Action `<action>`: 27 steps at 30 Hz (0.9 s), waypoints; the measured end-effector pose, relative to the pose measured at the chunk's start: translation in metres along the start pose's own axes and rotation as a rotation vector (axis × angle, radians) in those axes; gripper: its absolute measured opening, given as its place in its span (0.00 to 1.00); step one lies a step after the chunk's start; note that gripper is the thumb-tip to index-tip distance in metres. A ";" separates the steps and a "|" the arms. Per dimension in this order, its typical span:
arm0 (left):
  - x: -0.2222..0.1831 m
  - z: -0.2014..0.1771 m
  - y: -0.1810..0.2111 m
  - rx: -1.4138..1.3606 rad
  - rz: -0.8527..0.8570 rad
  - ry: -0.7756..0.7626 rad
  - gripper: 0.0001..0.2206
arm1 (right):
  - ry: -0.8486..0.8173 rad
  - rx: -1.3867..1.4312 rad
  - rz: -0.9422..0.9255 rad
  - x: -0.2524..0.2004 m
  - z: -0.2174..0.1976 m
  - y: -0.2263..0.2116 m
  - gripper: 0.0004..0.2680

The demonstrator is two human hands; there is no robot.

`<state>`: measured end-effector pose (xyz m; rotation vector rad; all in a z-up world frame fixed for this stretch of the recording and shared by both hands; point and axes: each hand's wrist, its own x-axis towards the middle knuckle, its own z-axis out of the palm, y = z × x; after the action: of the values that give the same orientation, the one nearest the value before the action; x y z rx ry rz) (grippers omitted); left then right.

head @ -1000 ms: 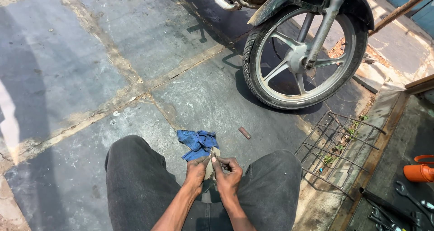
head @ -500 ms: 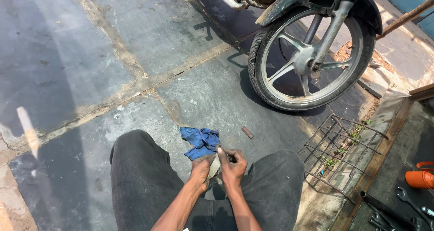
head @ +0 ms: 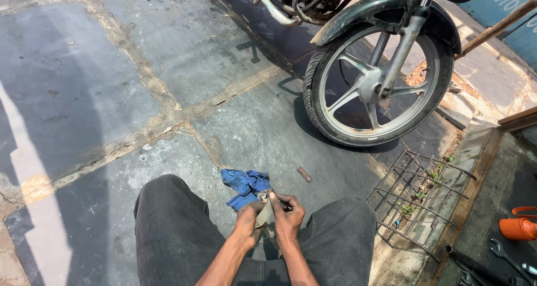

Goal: Assembling and inspecting motorcycle brake shoes.

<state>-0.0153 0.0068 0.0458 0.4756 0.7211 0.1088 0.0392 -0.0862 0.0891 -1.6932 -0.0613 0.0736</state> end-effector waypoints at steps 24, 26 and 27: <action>0.042 -0.022 -0.018 -0.174 -0.078 0.143 0.08 | -0.032 -0.158 -0.424 -0.017 0.002 0.045 0.05; 0.044 -0.026 -0.031 -0.137 -0.101 0.127 0.09 | -0.019 -0.215 -0.295 -0.013 0.004 0.015 0.05; 0.045 -0.029 -0.034 -0.087 -0.113 0.109 0.09 | 0.000 -0.254 -0.167 -0.010 0.008 -0.001 0.04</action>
<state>-0.0029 -0.0009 -0.0163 0.3472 0.8449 0.0601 0.0283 -0.0790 0.0889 -1.9350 -0.2195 -0.0624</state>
